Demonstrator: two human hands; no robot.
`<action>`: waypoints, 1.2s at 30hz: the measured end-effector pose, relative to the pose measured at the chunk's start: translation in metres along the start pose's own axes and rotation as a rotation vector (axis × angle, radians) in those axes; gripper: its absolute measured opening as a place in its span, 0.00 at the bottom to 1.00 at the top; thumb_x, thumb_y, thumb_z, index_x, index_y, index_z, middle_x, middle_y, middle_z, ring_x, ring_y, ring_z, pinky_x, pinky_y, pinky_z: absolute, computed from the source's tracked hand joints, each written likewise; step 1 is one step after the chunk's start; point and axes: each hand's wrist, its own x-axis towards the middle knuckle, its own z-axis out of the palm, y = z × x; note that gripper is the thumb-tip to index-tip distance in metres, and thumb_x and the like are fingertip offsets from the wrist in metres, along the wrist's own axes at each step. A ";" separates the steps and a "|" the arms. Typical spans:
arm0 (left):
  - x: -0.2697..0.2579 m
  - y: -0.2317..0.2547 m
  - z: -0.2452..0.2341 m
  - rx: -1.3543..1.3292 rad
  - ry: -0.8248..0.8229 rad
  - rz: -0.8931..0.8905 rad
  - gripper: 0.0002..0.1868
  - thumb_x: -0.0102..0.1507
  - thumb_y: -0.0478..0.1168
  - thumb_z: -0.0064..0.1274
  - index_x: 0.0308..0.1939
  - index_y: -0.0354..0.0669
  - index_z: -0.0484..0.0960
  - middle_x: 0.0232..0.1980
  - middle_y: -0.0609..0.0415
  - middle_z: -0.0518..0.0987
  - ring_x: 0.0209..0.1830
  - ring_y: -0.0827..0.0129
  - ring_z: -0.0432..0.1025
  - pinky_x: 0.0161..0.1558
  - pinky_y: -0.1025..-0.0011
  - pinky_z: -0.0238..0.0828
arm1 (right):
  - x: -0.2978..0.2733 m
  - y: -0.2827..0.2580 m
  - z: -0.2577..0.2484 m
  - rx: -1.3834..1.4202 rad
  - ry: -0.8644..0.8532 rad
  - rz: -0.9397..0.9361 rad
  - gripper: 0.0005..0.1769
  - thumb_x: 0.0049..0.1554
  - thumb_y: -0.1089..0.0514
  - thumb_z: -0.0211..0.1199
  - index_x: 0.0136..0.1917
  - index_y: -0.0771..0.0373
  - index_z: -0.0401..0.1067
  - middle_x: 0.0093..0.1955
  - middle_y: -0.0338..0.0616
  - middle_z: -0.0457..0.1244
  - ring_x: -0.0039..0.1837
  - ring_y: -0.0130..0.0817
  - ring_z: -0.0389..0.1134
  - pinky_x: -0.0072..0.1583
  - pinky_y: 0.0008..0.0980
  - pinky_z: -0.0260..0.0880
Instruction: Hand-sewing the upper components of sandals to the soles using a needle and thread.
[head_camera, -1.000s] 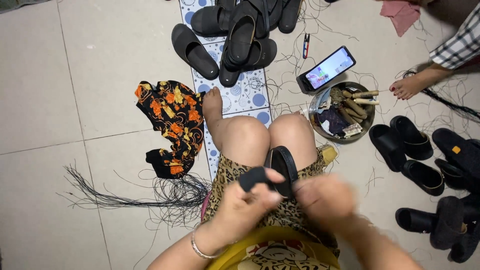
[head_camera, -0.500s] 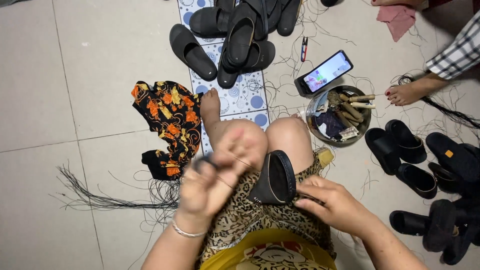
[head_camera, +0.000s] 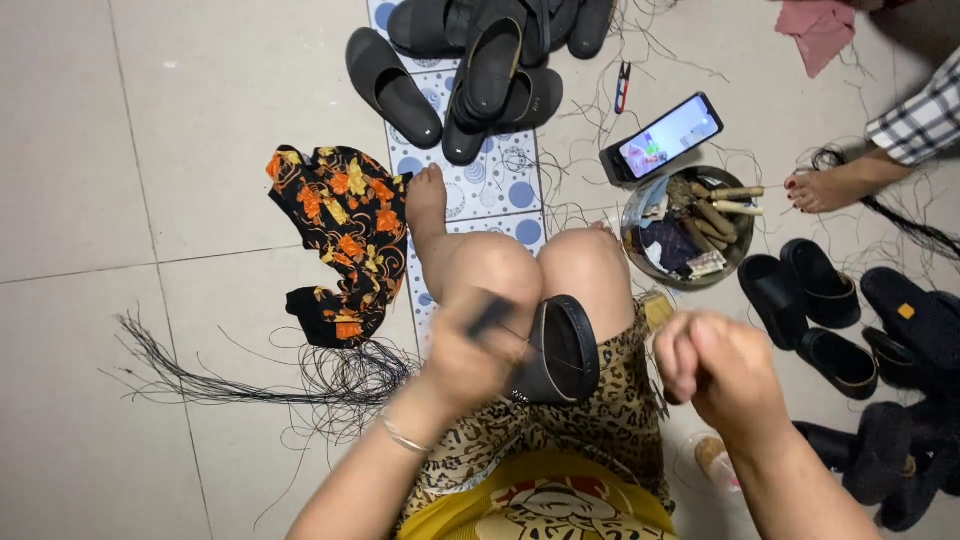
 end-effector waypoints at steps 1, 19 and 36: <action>0.004 0.026 0.023 0.131 -0.200 -0.036 0.16 0.62 0.38 0.56 0.51 0.35 0.77 0.45 0.48 0.82 0.39 0.65 0.79 0.44 0.73 0.79 | -0.010 -0.015 0.014 -0.272 -0.074 -0.049 0.20 0.59 0.60 0.54 0.24 0.60 0.61 0.32 0.40 0.58 0.28 0.24 0.54 0.29 0.21 0.60; -0.027 -0.020 -0.119 1.473 0.159 -0.259 0.11 0.61 0.38 0.53 0.42 0.35 0.85 0.51 0.43 0.81 0.48 0.52 0.71 0.54 0.59 0.62 | -0.021 -0.047 0.015 -1.564 -0.467 0.024 0.30 0.52 0.56 0.64 0.67 0.33 0.73 0.36 0.28 0.65 0.29 0.28 0.68 0.33 0.34 0.69; 0.005 -0.005 0.037 0.669 -0.496 0.248 0.45 0.51 0.54 0.67 0.62 0.23 0.73 0.63 0.29 0.74 0.66 0.41 0.70 0.77 0.43 0.49 | -0.006 -0.049 0.049 -2.014 -0.554 -0.142 0.30 0.49 0.55 0.59 0.66 0.51 0.65 0.44 0.39 0.65 0.33 0.37 0.73 0.34 0.36 0.72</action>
